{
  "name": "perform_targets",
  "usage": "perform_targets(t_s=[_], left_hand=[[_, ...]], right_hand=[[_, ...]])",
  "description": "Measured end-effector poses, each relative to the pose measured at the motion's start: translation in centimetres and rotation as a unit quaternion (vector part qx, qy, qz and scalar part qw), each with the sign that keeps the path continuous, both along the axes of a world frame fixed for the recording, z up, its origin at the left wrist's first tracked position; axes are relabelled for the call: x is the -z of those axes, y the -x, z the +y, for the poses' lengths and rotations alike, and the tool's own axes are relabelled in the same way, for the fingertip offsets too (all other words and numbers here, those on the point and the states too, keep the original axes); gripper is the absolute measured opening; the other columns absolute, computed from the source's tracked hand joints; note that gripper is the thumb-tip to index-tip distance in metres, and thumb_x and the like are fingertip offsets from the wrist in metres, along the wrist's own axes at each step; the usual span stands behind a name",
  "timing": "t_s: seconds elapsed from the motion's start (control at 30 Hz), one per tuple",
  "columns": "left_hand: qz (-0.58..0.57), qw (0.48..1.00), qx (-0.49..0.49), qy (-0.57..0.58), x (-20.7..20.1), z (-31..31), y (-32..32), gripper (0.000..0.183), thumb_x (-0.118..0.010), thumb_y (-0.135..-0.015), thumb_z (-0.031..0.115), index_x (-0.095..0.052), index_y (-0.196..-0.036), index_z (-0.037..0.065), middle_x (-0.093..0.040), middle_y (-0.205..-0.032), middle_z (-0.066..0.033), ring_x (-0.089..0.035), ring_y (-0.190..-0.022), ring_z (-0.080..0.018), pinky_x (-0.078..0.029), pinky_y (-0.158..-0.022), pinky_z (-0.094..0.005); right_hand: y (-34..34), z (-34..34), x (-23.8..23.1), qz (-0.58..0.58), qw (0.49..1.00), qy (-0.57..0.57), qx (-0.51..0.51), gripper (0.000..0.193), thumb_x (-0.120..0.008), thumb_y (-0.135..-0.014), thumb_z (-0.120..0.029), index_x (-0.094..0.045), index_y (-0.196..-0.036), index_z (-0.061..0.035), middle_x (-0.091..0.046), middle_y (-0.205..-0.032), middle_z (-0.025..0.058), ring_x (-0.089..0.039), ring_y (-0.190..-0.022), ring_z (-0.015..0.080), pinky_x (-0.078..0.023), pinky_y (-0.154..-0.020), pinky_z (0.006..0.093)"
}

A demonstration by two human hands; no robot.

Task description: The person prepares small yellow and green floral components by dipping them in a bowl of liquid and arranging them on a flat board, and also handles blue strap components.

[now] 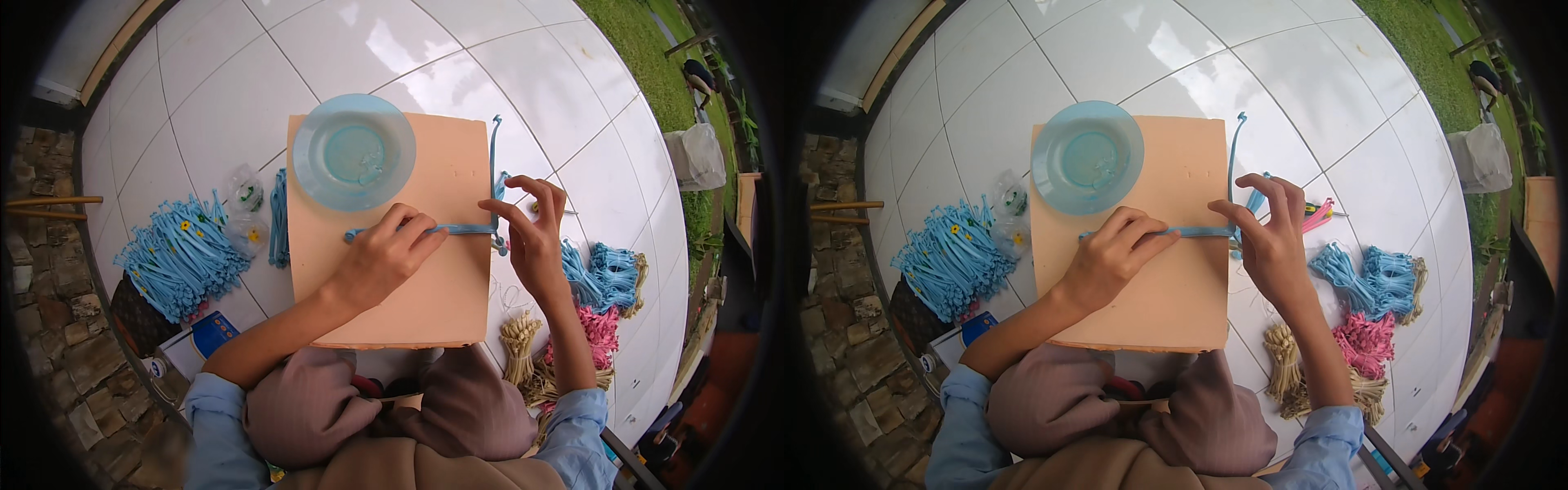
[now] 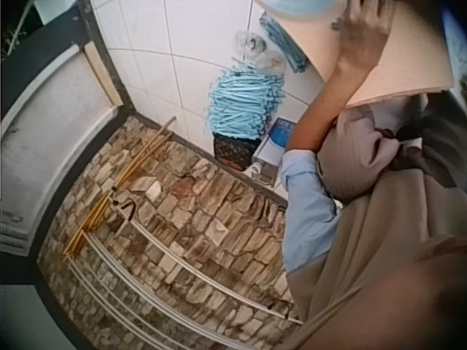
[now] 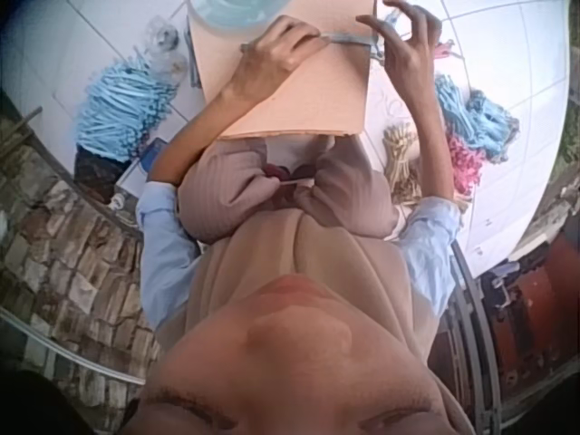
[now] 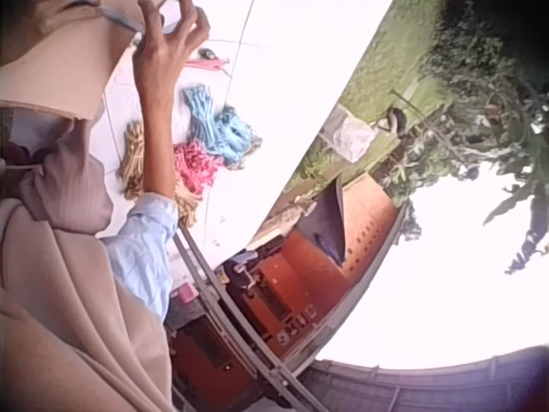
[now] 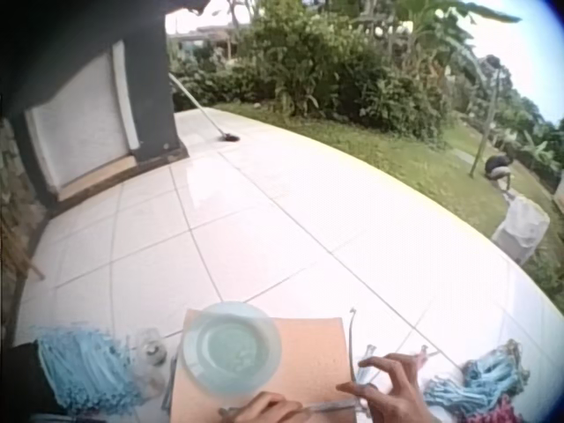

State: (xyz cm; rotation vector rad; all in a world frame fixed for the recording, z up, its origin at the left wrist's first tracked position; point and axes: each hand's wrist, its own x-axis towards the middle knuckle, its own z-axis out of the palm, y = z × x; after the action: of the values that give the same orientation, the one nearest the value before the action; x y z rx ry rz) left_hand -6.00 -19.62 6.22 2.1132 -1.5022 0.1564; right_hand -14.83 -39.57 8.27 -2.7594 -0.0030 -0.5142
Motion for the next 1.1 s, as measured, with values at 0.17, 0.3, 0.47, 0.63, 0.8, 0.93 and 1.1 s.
perform_targets(t_s=[0.17, 0.3, 0.47, 0.63, 0.8, 0.93, 1.1], left_hand=[[0.009, 1.000, -0.003, -0.008, 0.0, 0.0, 0.1, 0.034, -0.059, -0.065, 0.001, -0.065, -0.098, 0.005, -0.056, -0.091, -0.0039, -0.054, -0.087, -0.0198, -0.050, -0.071, -0.0281], [-0.006, 1.000, 0.005, -0.003, 0.3, 0.1, 0.0, 0.034, -0.059, -0.065, 0.001, -0.064, -0.098, 0.005, -0.056, -0.091, -0.0042, -0.054, -0.087, -0.0206, -0.050, -0.072, -0.0292], [0.071, 0.997, 0.014, 0.039, -0.1, 0.1, 0.5, 0.024, -0.060, -0.068, 0.000, -0.064, -0.091, 0.005, -0.056, -0.091, -0.0050, -0.055, -0.086, -0.0218, -0.049, -0.072, -0.0299], [0.292, 0.946, 0.104, 0.094, -2.0, -0.1, 1.4, 0.012, -0.062, -0.068, -0.005, -0.059, -0.075, 0.004, -0.059, -0.085, -0.0048, -0.058, -0.082, -0.0187, -0.050, -0.071, -0.0305], [0.405, 0.889, 0.167, 0.137, -8.6, 1.9, 1.4, 0.015, -0.063, -0.069, -0.009, -0.057, -0.071, 0.004, -0.061, -0.086, -0.0060, -0.059, -0.084, -0.0177, -0.050, -0.073, -0.0299], [0.149, 0.938, 0.077, 0.304, -14.1, 5.2, 1.8, 0.021, -0.066, -0.070, -0.007, -0.054, -0.081, 0.006, -0.057, -0.096, -0.0082, -0.058, -0.091, -0.0209, -0.050, -0.079, -0.0322], [-0.419, 0.877, 0.061, 0.227, -17.4, 9.0, 1.7, 0.053, -0.077, -0.069, 0.022, -0.050, -0.112, 0.040, -0.041, -0.115, 0.0032, -0.034, -0.119, -0.0169, -0.022, -0.105, -0.0522]], right_hand=[[0.7, 0.4, 1.1, -0.014, 0.985, -0.157, 0.076, 0.033, -0.055, -0.074, 0.008, -0.060, -0.102, -0.0097, -0.050, -0.101, 0.0087, -0.046, -0.096, 0.0256, -0.041, -0.080, 0.0344], [0.0, 0.7, 2.6, 0.065, 0.903, -0.407, 0.120, 0.046, -0.057, -0.082, -0.003, -0.037, -0.124, -0.0032, -0.054, -0.094, 0.0104, -0.054, -0.079, 0.0155, -0.046, -0.072, 0.0286], [0.8, 1.2, 2.3, 0.053, 0.889, -0.422, 0.172, 0.052, -0.056, -0.080, 0.003, -0.031, -0.125, -0.0043, -0.057, -0.084, 0.0091, -0.059, -0.080, 0.0158, -0.051, -0.068, 0.0270], [4.8, 1.0, -1.0, 0.018, 0.867, -0.469, 0.167, 0.053, -0.057, -0.079, 0.005, -0.031, -0.125, -0.0044, -0.056, -0.084, 0.0078, -0.058, -0.080, 0.0139, -0.051, -0.068, 0.0262], [7.1, 2.3, -11.0, -0.004, 0.874, -0.481, 0.059, 0.060, -0.063, -0.078, 0.003, -0.030, -0.128, -0.0053, -0.056, -0.085, 0.0074, -0.057, -0.078, 0.0126, -0.049, -0.069, 0.0261], [6.5, 5.6, -19.1, -0.014, 0.856, -0.516, -0.017, 0.066, -0.069, -0.075, -0.003, -0.030, -0.128, -0.0065, -0.056, -0.084, 0.0064, -0.056, -0.079, 0.0114, -0.048, -0.068, 0.0246], [2.4, 10.9, -24.9, -0.020, 0.792, -0.605, -0.079, 0.072, -0.073, -0.072, -0.006, -0.031, -0.130, -0.0043, -0.058, -0.083, 0.0074, -0.058, -0.077, 0.0123, -0.047, -0.062, 0.0241]])
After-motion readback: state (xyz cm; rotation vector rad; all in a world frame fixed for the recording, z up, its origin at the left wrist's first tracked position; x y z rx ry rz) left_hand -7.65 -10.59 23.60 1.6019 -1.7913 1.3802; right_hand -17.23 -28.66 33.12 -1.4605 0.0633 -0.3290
